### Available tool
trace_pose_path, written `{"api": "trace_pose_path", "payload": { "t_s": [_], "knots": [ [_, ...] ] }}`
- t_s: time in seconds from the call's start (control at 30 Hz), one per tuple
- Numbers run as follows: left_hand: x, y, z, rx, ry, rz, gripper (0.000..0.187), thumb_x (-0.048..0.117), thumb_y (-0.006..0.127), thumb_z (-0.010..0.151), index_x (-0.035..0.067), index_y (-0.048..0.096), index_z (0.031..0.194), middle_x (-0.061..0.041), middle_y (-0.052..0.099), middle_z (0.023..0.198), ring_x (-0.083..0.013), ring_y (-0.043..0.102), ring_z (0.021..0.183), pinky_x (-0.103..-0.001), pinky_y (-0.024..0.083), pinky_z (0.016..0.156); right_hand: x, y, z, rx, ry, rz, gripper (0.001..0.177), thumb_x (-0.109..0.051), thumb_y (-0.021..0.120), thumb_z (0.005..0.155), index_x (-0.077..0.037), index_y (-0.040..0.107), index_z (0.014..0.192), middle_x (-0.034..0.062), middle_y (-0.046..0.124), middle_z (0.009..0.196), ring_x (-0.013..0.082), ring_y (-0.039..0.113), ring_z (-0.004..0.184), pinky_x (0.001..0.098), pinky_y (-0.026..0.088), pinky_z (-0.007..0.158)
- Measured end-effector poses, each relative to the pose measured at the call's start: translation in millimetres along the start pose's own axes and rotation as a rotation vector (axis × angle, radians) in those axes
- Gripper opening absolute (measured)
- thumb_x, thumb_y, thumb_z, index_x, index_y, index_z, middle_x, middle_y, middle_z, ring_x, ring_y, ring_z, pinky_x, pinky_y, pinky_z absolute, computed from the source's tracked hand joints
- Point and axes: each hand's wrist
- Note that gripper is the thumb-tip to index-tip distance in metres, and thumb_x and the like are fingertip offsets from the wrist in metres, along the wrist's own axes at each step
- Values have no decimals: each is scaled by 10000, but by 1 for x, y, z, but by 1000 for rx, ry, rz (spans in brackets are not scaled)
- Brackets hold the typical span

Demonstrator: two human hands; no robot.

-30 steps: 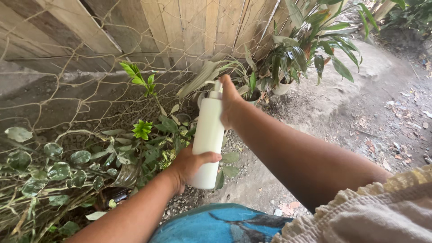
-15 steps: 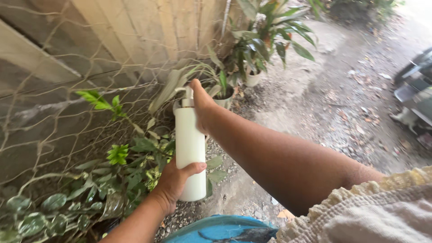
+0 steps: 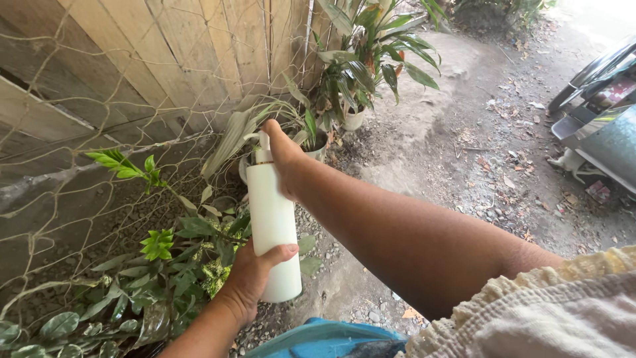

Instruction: The person wipes a white bottle by hand, shakes the bottle, and holds it against various green leaves in an outdoor garden area.

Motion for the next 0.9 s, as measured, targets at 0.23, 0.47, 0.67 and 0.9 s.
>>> {"api": "trace_pose_path", "payload": {
  "t_s": [0.23, 0.47, 0.67, 0.9],
  "knots": [
    [1, -8, 0, 10, 21, -7, 575, 346, 737, 644, 79, 657, 1147, -117, 700, 908, -244, 692, 778, -429, 586, 647, 0, 3, -5, -38, 58, 53, 588, -611, 545, 860, -78, 622, 1094, 128, 659, 935, 251, 671, 731, 485, 541, 659],
    [-9, -8, -2, -17, 34, 13, 572, 331, 757, 651, 56, 671, 1145, -125, 718, 919, -249, 706, 784, -417, 601, 664, 10, -5, 0, -10, 57, 13, 577, -570, 538, 853, -91, 631, 1161, 153, 659, 962, 300, 645, 900, 525, 529, 722],
    [-10, -7, 3, -39, 59, -10, 562, 300, 779, 667, 76, 683, 1174, -99, 732, 953, -222, 707, 792, -388, 591, 675, 5, -26, -8, -236, 179, 48, 797, -767, 478, 776, -75, 642, 1136, 209, 697, 942, 394, 692, 802, 577, 554, 720],
    [-11, -5, -10, -77, 58, 19, 564, 333, 780, 685, 69, 715, 1180, -100, 747, 947, -206, 718, 781, -373, 591, 675, 16, -25, -1, -216, 205, 69, 824, -805, 389, 809, -53, 661, 1006, 174, 676, 855, 390, 700, 749, 588, 552, 709]
  ]
}}
Point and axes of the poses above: each hand's wrist, its own z-axis towards the middle knuckle, its own y-axis out of the palm, x = y × z
